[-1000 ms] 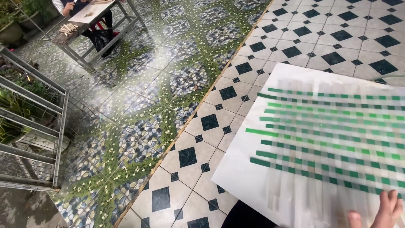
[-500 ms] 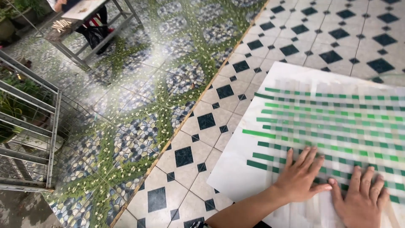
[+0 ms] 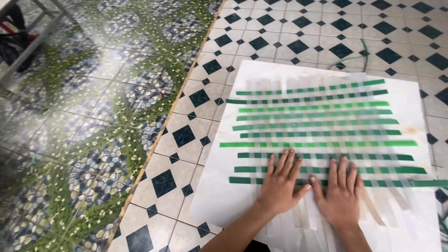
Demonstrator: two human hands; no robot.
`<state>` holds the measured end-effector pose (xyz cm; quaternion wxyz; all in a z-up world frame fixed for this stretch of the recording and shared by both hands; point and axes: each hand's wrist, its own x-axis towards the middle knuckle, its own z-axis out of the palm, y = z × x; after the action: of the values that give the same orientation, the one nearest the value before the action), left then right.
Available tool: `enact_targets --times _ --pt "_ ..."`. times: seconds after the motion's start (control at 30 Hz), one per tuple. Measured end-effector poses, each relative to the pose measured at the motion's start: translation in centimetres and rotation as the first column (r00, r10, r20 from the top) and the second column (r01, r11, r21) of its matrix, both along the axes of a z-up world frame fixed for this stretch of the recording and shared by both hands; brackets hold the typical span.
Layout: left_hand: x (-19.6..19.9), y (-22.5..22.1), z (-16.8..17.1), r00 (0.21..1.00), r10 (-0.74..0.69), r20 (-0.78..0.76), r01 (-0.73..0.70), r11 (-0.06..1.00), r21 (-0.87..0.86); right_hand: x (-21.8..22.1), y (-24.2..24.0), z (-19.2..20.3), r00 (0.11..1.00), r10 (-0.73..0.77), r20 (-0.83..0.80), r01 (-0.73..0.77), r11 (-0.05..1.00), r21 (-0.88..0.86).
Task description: The person is weaving green and white plastic strips together on a white board to create a patterned mat.
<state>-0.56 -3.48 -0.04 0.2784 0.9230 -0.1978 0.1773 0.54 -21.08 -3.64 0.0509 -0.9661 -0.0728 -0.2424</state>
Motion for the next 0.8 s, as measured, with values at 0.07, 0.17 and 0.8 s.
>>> enact_targets --times 0.07,0.17,0.8 --pt "0.05 0.12 0.0 0.999 0.021 0.036 -0.022 0.999 0.044 0.22 -0.08 -0.03 0.992 0.01 -0.125 -0.004 0.999 0.053" --pt "-0.04 0.17 0.06 0.998 0.018 0.056 -0.02 0.999 0.031 0.28 -0.22 -0.23 0.989 0.008 -0.148 0.002 0.998 0.065" --pt "0.02 -0.27 -0.51 0.997 -0.01 -0.073 0.014 0.998 0.059 0.01 -0.38 0.56 0.981 0.013 -0.192 0.005 0.996 0.092"
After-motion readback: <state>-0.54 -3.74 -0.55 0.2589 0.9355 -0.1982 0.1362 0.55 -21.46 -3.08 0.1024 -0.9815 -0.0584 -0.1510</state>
